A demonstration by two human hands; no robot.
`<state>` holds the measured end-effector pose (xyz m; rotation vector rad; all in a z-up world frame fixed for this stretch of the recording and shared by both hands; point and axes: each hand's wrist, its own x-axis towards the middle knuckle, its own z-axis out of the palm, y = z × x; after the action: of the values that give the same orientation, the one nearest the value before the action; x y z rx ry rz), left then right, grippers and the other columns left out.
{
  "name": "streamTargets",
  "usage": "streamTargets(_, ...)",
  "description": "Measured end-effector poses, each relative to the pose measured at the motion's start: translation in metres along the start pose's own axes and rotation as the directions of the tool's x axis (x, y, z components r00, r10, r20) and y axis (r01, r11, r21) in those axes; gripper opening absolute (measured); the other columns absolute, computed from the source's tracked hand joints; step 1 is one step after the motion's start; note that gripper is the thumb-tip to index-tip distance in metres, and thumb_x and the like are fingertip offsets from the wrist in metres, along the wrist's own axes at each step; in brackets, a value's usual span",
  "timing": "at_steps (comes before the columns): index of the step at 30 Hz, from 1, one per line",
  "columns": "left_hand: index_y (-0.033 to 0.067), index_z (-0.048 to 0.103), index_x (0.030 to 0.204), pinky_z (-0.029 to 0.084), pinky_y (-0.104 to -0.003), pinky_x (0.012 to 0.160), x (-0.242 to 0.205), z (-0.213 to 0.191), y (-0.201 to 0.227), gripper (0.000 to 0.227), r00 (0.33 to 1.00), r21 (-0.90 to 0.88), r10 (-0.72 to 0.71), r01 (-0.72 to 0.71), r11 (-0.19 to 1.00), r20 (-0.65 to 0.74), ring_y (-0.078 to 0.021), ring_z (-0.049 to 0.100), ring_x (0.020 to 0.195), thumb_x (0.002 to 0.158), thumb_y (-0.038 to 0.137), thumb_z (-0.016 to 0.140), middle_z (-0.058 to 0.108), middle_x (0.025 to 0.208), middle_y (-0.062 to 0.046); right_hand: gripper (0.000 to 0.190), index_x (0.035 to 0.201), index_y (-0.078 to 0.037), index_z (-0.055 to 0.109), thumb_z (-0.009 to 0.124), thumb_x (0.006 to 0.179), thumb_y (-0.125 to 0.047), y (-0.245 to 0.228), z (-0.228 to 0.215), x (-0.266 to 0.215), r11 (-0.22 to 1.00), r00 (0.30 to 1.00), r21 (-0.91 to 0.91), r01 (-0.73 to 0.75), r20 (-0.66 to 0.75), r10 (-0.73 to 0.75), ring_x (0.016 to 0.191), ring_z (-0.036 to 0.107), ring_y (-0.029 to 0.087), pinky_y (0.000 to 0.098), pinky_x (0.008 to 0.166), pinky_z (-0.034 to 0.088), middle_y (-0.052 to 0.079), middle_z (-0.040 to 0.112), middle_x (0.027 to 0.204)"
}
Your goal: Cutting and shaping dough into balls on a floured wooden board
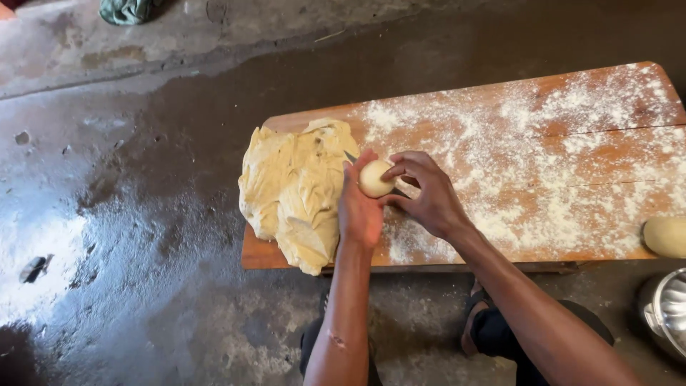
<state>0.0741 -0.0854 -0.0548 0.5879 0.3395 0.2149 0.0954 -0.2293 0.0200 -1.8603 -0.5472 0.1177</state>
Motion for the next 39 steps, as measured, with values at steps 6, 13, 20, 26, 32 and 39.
streamTargets(6, 0.0066, 0.067, 0.131, 0.044, -0.017, 0.057, -0.014, 0.021, 0.001, 0.042, 0.994, -0.01, 0.052, -0.052, 0.999, 0.093, -0.0255, 0.074, 0.104, 0.114, 0.041, 0.05, 0.074, 0.129, -0.018, 0.06, 0.136, -0.004, 0.064, 0.093, 0.083, -0.014, 0.012, 0.005, -0.008, 0.952, 0.978, 0.242, -0.19, -0.042, 0.206, 0.109, 0.071, 0.025, 0.0389, 0.095, 0.066, 0.017, 0.069, 0.126)
streamTargets(13, 0.0027, 0.056, 0.153, 0.059, -0.029, 0.089, -0.019, 0.031, -0.027, 0.053, 0.974, 0.281, 0.083, -0.142, 0.949, 0.211, -0.022, 0.069, 0.111, 0.104, 0.017, 0.071, 0.067, 0.138, -0.016, 0.055, 0.131, -0.003, 0.066, 0.093, 0.083, -0.009, 0.032, -0.032, -0.012, 0.929, 0.939, 0.317, -0.189, -0.219, 0.266, 0.103, 0.073, 0.023, 0.034, 0.088, 0.066, 0.018, 0.072, 0.119)
streamTargets(20, 0.0004, 0.065, 0.141, 0.064, -0.029, 0.073, -0.006, 0.017, -0.096, 0.046, 0.989, 0.474, -0.013, -0.059, 0.879, 0.146, -0.0205, 0.075, 0.081, 0.099, 0.015, 0.078, 0.077, 0.11, -0.013, 0.052, 0.142, 0.0, 0.06, 0.075, 0.094, -0.014, 0.007, -0.083, -0.04, 0.957, 0.92, -0.227, 0.179, -0.307, -0.245, 0.135, 0.057, 0.049, 0.0549, 0.105, 0.058, 0.026, 0.06, 0.138)
streamTargets(26, 0.008, 0.068, 0.136, 0.065, -0.029, 0.068, -0.036, 0.05, -0.242, 0.05, 0.946, 0.637, -0.129, -0.096, 0.765, 0.298, -0.0195, 0.077, 0.08, 0.09, 0.013, 0.087, 0.08, 0.1, -0.013, 0.025, 0.126, -0.004, 0.067, 0.064, 0.104, -0.015, -0.004, -0.082, -0.047, 0.904, 0.817, -0.235, 0.356, -0.391, -0.424, 0.125, 0.066, 0.04, 0.0511, 0.107, 0.056, 0.014, 0.067, 0.121)
streamTargets(32, 0.0149, 0.068, 0.13, 0.068, -0.035, 0.068, -0.077, 0.126, -0.293, 0.038, 0.883, 0.767, -0.268, -0.145, 0.625, 0.386, -0.025, 0.08, 0.085, 0.095, 0.02, 0.083, 0.078, 0.105, -0.013, 0.025, 0.127, -0.004, 0.065, 0.065, 0.103, -0.011, 0.006, -0.093, -0.043, 0.9, 0.819, -0.225, 0.373, -0.376, -0.433, 0.122, 0.068, 0.039, 0.0502, 0.103, 0.059, 0.012, 0.066, 0.118)
streamTargets(39, 0.0154, 0.062, 0.144, 0.063, -0.048, 0.089, -0.091, 0.159, -0.273, 0.068, 0.807, 0.799, -0.141, -0.513, 0.315, 0.573, -0.0397, 0.069, 0.1, 0.082, 0.026, 0.088, 0.056, 0.142, -0.014, 0.02, 0.121, 0.002, 0.066, 0.063, 0.102, -0.003, -0.017, -0.109, -0.043, 0.949, 0.885, -0.109, 0.295, -0.343, -0.315, 0.113, 0.071, 0.042, 0.0545, 0.099, 0.06, 0.02, 0.066, 0.111)
